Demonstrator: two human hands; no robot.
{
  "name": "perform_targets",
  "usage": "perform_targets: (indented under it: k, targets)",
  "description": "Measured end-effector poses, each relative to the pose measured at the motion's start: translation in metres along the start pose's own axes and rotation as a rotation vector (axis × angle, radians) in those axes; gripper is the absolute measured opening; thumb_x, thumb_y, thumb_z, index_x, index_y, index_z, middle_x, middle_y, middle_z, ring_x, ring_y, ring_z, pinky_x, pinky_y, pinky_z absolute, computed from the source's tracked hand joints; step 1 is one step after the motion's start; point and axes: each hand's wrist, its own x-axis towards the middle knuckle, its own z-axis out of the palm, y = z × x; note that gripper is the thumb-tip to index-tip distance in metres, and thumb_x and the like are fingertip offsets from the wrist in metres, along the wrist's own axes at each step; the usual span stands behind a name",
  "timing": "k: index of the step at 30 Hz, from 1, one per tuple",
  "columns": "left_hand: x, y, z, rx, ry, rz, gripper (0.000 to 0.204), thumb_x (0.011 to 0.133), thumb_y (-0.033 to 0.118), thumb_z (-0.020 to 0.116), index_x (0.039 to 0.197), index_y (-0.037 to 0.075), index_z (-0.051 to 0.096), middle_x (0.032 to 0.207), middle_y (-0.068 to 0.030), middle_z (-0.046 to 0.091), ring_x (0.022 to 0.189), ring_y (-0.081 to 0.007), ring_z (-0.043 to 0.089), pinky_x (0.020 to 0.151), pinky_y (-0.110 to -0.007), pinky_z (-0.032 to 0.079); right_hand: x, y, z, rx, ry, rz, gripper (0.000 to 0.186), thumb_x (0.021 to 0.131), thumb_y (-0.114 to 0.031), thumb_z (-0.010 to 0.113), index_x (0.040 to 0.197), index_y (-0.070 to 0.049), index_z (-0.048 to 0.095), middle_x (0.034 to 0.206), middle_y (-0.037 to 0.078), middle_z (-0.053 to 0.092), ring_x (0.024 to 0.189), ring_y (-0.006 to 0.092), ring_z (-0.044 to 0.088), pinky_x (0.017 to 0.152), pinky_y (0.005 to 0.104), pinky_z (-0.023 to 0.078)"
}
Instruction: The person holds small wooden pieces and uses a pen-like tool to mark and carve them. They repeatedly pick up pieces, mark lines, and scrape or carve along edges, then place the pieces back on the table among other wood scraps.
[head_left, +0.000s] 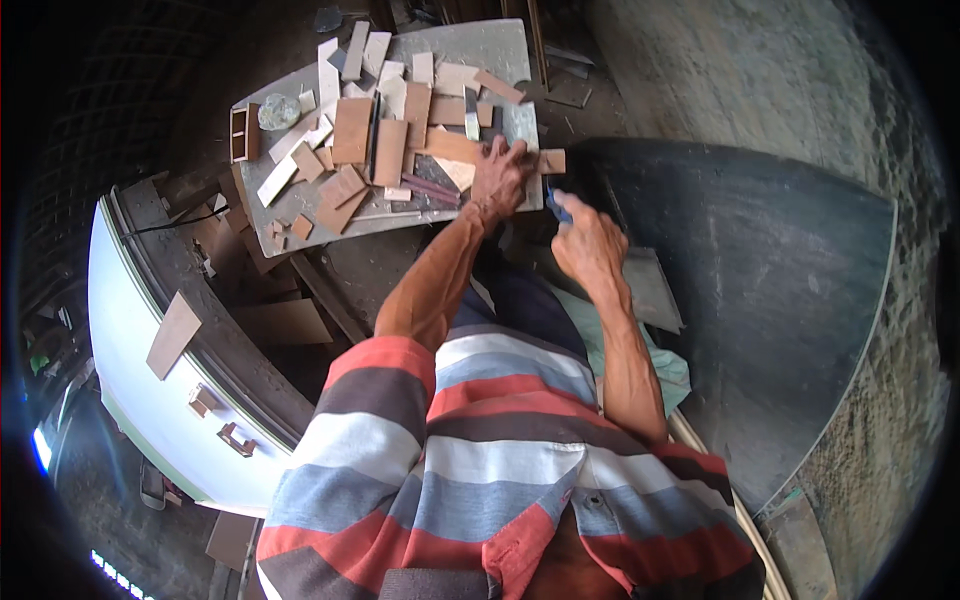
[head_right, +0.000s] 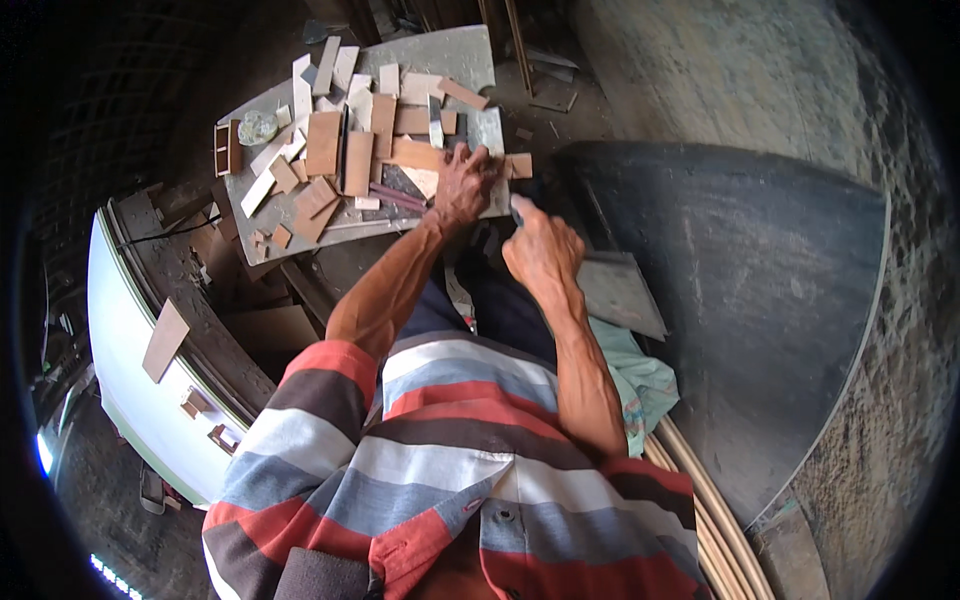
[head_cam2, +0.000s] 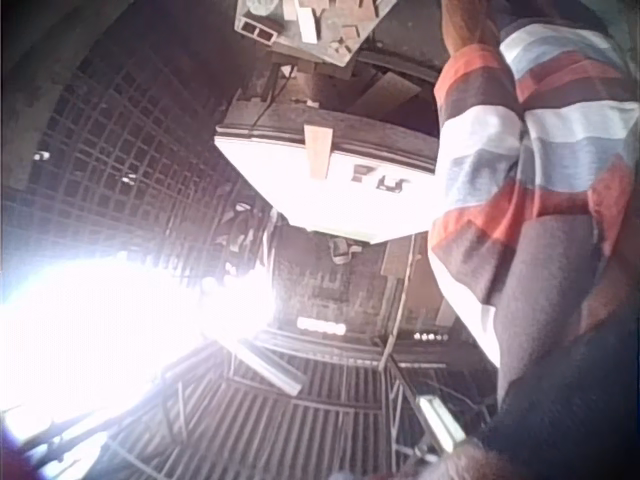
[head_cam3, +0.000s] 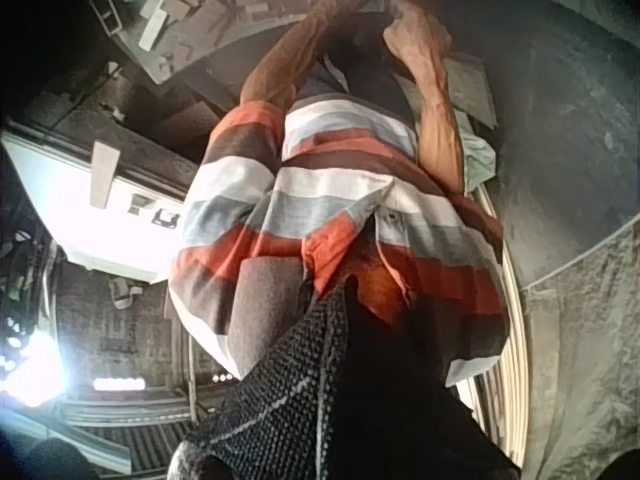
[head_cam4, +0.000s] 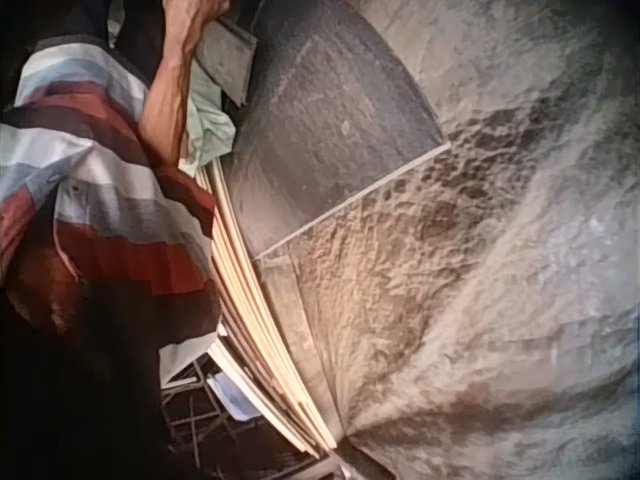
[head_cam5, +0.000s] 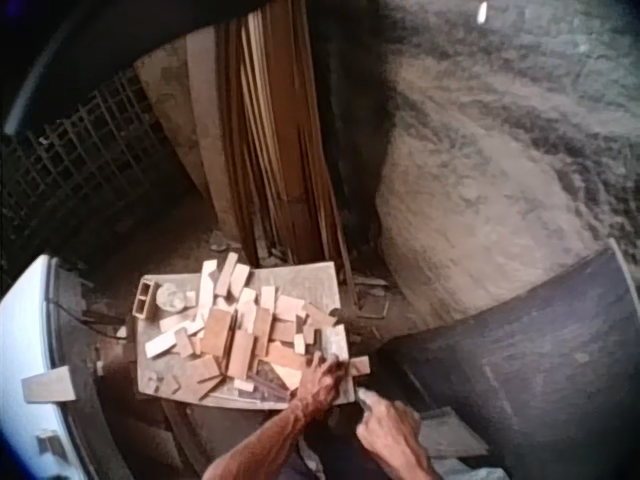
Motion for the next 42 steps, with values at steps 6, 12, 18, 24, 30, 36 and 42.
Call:
perform_targets:
  k: [6, 12, 18, 24, 30, 36, 42]
  targets:
    - [-0.003, -0.003, 0.001, -0.024, 0.015, -0.001, 0.04, 0.067, 0.018, 0.067, 0.108, 0.017, 0.068, 0.104, -0.0034, 0.048, 0.105, -0.0283, 0.045, 0.089, -0.047, 0.035, 0.002, -0.01, -0.022, -0.121, -0.058, 0.053, 0.046, 0.081, -0.011, 0.054, 0.125, -0.018, 0.065, 0.095, 0.025, 0.069, 0.093, 0.0429, 0.066, 0.085, 0.0514, 0.05]
    - [0.004, -0.002, 0.004, -0.019, 0.009, -0.012, 0.046, 0.069, 0.022, 0.066, 0.114, 0.017, 0.066, 0.105, -0.0033, 0.048, 0.106, -0.0279, 0.045, 0.089, -0.047, 0.035, 0.042, -0.006, 0.007, -0.103, -0.001, 0.037, 0.045, 0.082, -0.01, 0.053, 0.123, -0.017, 0.066, 0.094, 0.025, 0.069, 0.091, 0.0433, 0.066, 0.084, 0.0522, 0.05]
    - [-0.002, -0.001, 0.008, -0.023, -0.018, -0.024, 0.048, 0.068, 0.022, 0.068, 0.116, 0.019, 0.066, 0.107, -0.0026, 0.048, 0.106, -0.0274, 0.045, 0.088, -0.047, 0.036, 0.018, -0.001, 0.003, -0.102, 0.022, -0.005, 0.046, 0.076, -0.009, 0.057, 0.121, -0.011, 0.066, 0.085, 0.028, 0.069, 0.084, 0.0437, 0.068, 0.078, 0.0507, 0.052]
    - [-0.005, -0.001, 0.003, -0.033, -0.014, 0.002, 0.048, 0.069, 0.021, 0.067, 0.117, 0.018, 0.067, 0.106, -0.0037, 0.048, 0.106, -0.0281, 0.044, 0.09, -0.047, 0.036, -0.006, -0.005, -0.009, -0.135, -0.012, 0.039, 0.046, 0.077, -0.009, 0.059, 0.122, -0.014, 0.066, 0.084, 0.026, 0.069, 0.084, 0.0429, 0.068, 0.077, 0.0518, 0.052]
    - [-0.006, -0.002, 0.011, -0.024, 0.001, -0.023, 0.046, 0.069, 0.022, 0.067, 0.115, 0.018, 0.068, 0.106, -0.0037, 0.048, 0.106, -0.028, 0.044, 0.09, -0.047, 0.035, -0.003, 0.008, 0.012, -0.098, 0.06, -0.008, 0.045, 0.08, -0.013, 0.062, 0.125, -0.018, 0.064, 0.08, 0.026, 0.068, 0.077, 0.0415, 0.067, 0.073, 0.0515, 0.051]
    - [-0.002, 0.0, 0.003, -0.05, 0.024, -0.02, 0.041, 0.069, 0.021, 0.067, 0.11, 0.016, 0.068, 0.106, -0.0034, 0.047, 0.105, -0.0279, 0.044, 0.089, -0.047, 0.036, 0.012, 0.017, 0.034, -0.051, 0.116, -0.004, 0.047, 0.084, -0.012, 0.06, 0.13, -0.023, 0.06, 0.079, 0.027, 0.067, 0.078, 0.0445, 0.066, 0.071, 0.0541, 0.05]
    - [-0.001, 0.0, -0.001, -0.073, 0.033, -0.01, 0.039, 0.078, 0.017, 0.06, 0.116, 0.015, 0.068, 0.1, -0.0054, 0.05, 0.1, -0.0294, 0.047, 0.087, -0.047, 0.036, 0.006, 0.021, 0.041, 0.012, 0.035, 0.046, 0.052, 0.085, -0.011, 0.06, 0.135, -0.024, 0.056, 0.089, 0.027, 0.068, 0.083, 0.0449, 0.066, 0.077, 0.0541, 0.049]
